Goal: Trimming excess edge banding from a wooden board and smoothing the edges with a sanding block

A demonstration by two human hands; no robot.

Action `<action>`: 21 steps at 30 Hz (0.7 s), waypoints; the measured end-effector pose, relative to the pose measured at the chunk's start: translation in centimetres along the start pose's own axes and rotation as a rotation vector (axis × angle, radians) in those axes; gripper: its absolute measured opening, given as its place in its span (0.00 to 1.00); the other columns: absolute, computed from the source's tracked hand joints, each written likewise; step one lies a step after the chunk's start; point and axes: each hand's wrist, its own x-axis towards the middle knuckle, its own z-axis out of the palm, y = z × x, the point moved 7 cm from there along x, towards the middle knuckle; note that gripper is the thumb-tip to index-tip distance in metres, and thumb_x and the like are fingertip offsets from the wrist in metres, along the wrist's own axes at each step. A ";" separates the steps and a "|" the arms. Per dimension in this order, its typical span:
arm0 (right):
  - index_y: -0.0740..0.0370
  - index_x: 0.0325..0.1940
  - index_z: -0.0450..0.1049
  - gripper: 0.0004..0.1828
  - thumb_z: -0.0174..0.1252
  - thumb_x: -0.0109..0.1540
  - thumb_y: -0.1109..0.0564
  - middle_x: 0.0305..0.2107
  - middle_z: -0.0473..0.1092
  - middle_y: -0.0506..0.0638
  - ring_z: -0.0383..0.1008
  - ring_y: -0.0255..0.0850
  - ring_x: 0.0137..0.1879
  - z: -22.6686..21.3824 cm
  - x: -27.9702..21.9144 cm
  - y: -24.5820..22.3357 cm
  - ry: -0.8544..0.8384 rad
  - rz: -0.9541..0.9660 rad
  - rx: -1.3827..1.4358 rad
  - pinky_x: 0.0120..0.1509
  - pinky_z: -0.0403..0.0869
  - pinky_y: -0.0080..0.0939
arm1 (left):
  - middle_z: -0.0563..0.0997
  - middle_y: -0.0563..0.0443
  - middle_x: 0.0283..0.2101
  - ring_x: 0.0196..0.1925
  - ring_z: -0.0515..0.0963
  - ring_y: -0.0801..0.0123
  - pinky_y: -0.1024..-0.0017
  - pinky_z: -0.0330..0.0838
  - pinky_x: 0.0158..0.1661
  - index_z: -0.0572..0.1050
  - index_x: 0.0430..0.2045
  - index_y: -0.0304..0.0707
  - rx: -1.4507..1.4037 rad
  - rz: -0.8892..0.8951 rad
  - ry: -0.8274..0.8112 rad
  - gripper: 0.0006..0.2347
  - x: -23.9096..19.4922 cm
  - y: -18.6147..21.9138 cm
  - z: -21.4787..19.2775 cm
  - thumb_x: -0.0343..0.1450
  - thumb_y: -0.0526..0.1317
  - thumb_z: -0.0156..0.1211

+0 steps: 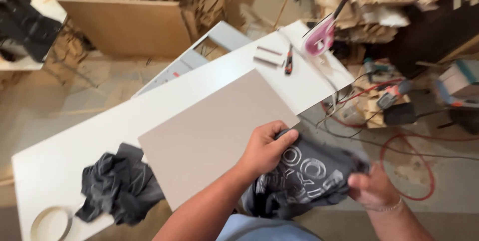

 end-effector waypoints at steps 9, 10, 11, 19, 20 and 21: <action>0.70 0.24 0.78 0.06 0.57 0.55 0.69 0.23 0.72 0.48 0.69 0.38 0.31 -2.7 0.1 8.1 -0.009 0.515 -0.448 0.35 0.67 0.40 | 0.72 0.61 0.21 0.26 0.70 0.79 0.74 0.66 0.28 0.73 0.17 0.43 0.167 -0.046 0.397 0.12 3.1 -3.7 -4.2 0.72 0.43 0.65; 0.69 0.22 0.75 0.06 0.58 0.54 0.69 0.22 0.70 0.47 0.67 0.37 0.29 -3.4 0.1 7.5 -0.017 0.444 -0.463 0.33 0.65 0.40 | 0.72 0.61 0.21 0.26 0.70 0.78 0.73 0.67 0.29 0.73 0.17 0.43 0.214 -0.050 0.437 0.12 3.4 -4.2 -4.9 0.71 0.42 0.65; 0.69 0.22 0.75 0.06 0.58 0.54 0.69 0.22 0.70 0.47 0.67 0.37 0.29 -2.2 0.2 5.9 -0.021 0.443 -0.458 0.33 0.65 0.40 | 0.72 0.61 0.21 0.26 0.70 0.78 0.73 0.67 0.29 0.73 0.17 0.43 0.220 -0.052 0.439 0.12 3.5 -5.5 -5.1 0.71 0.42 0.65; 0.56 0.54 0.79 0.17 0.62 0.67 0.46 0.75 0.54 0.65 0.59 0.55 0.78 1.2 2.0 -7.1 0.033 -0.524 -0.117 0.80 0.63 0.61 | 0.82 0.54 0.40 0.26 0.71 0.78 0.81 0.68 0.25 0.80 0.47 0.45 0.502 -0.401 -0.313 0.09 -0.7 -8.2 5.9 0.77 0.40 0.55; 0.56 0.54 0.79 0.17 0.62 0.67 0.46 0.75 0.54 0.65 0.59 0.55 0.78 1.7 2.7 -7.8 0.027 -0.527 -0.118 0.80 0.63 0.61 | 0.82 0.54 0.40 0.26 0.71 0.78 0.81 0.68 0.25 0.80 0.47 0.45 0.503 -0.397 -0.308 0.09 -0.8 -9.8 5.0 0.77 0.40 0.55; 0.63 0.65 0.67 0.30 0.67 0.66 0.45 0.63 0.65 0.66 0.68 0.55 0.69 2.1 3.8 -7.7 -0.043 -0.400 0.170 0.68 0.70 0.61 | 0.83 0.54 0.38 0.31 0.76 0.71 0.73 0.69 0.31 0.80 0.42 0.47 0.585 -0.328 -0.334 0.12 -0.8 -11.1 4.2 0.73 0.49 0.57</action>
